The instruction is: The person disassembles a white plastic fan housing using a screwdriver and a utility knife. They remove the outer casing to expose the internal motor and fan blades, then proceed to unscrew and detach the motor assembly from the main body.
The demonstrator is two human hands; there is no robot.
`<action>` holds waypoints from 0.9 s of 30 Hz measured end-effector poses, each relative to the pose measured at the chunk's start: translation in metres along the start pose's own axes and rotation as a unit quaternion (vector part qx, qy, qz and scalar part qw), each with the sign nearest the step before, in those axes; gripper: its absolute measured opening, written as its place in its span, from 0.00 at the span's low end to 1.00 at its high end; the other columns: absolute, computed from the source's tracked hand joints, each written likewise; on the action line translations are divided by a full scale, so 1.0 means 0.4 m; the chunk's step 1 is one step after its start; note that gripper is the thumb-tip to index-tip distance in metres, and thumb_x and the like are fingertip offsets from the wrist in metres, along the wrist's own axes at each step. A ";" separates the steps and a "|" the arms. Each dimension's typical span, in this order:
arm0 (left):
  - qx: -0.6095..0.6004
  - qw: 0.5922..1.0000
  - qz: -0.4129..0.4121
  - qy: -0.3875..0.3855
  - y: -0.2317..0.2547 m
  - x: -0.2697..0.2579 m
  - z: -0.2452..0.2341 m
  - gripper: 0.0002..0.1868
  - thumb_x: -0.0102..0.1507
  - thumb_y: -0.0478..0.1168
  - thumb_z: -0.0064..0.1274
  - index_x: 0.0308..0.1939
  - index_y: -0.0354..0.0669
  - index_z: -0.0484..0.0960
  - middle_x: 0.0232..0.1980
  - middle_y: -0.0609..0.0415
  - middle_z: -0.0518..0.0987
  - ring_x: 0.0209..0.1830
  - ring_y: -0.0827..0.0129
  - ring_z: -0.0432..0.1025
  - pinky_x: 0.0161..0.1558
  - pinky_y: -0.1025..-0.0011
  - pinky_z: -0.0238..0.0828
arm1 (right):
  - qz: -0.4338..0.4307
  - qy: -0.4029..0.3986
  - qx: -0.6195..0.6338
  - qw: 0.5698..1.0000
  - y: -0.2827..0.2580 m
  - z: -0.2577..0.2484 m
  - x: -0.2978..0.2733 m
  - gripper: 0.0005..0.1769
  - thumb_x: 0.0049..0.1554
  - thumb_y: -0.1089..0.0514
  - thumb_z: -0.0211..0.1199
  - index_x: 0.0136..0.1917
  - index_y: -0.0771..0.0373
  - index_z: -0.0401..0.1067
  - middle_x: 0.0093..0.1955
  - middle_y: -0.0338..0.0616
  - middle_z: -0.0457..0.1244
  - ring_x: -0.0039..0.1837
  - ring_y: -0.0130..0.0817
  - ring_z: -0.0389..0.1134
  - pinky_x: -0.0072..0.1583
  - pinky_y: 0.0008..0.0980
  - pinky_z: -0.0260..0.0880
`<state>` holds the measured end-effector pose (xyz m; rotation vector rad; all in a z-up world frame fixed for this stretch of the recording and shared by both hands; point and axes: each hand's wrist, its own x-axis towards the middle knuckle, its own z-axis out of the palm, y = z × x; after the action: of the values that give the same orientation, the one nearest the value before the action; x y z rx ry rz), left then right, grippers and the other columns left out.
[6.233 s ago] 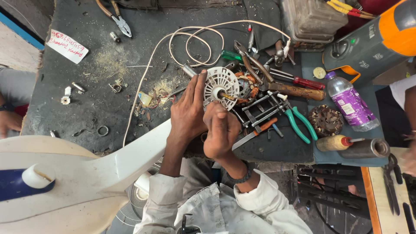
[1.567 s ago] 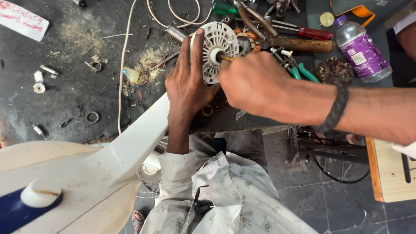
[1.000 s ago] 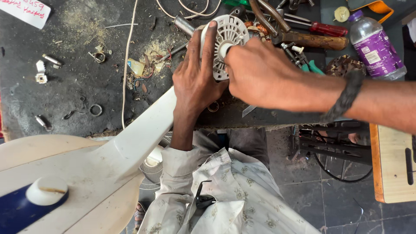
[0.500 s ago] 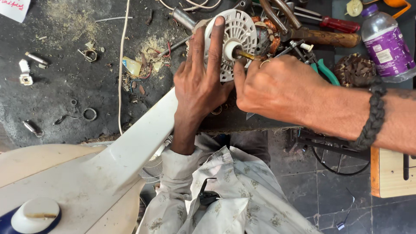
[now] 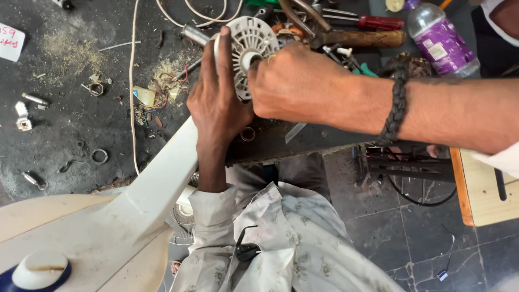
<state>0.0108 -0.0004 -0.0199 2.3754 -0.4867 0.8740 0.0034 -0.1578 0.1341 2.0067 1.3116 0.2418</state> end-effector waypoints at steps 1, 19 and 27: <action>-0.007 1.000 0.001 -0.009 -0.001 0.002 -0.001 0.52 0.67 0.50 0.70 0.83 0.48 0.48 0.73 0.36 0.68 0.55 0.52 0.81 0.46 0.65 0.82 | 0.034 0.019 0.001 0.999 -0.004 -0.008 -0.014 0.10 0.54 0.53 0.66 0.39 0.63 0.77 0.28 0.35 0.61 0.29 0.23 0.65 0.29 0.25 0.62; -0.006 0.997 -0.033 -0.075 0.009 0.005 -0.030 0.68 0.49 0.59 0.78 0.81 0.45 0.49 0.74 0.37 0.66 0.53 0.50 0.79 0.43 0.60 0.80 | 0.523 0.166 0.466 0.694 -0.205 0.267 -0.219 0.15 0.58 0.60 0.72 0.58 0.66 0.79 0.48 0.52 0.71 0.46 0.45 0.71 0.49 0.43 0.68; 0.003 0.996 -0.032 -0.079 0.024 0.017 -0.038 0.68 0.50 0.60 0.78 0.81 0.45 0.50 0.74 0.41 0.66 0.57 0.51 0.78 0.41 0.60 0.80 | 0.480 0.223 0.456 0.716 -0.173 0.309 -0.196 0.17 0.55 0.62 0.71 0.58 0.65 0.79 0.53 0.52 0.70 0.52 0.47 0.70 0.54 0.43 0.68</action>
<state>0.0037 0.0006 -0.0022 2.4622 -0.4670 0.6627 -0.0203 -0.2663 0.0162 3.5714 0.4288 0.6826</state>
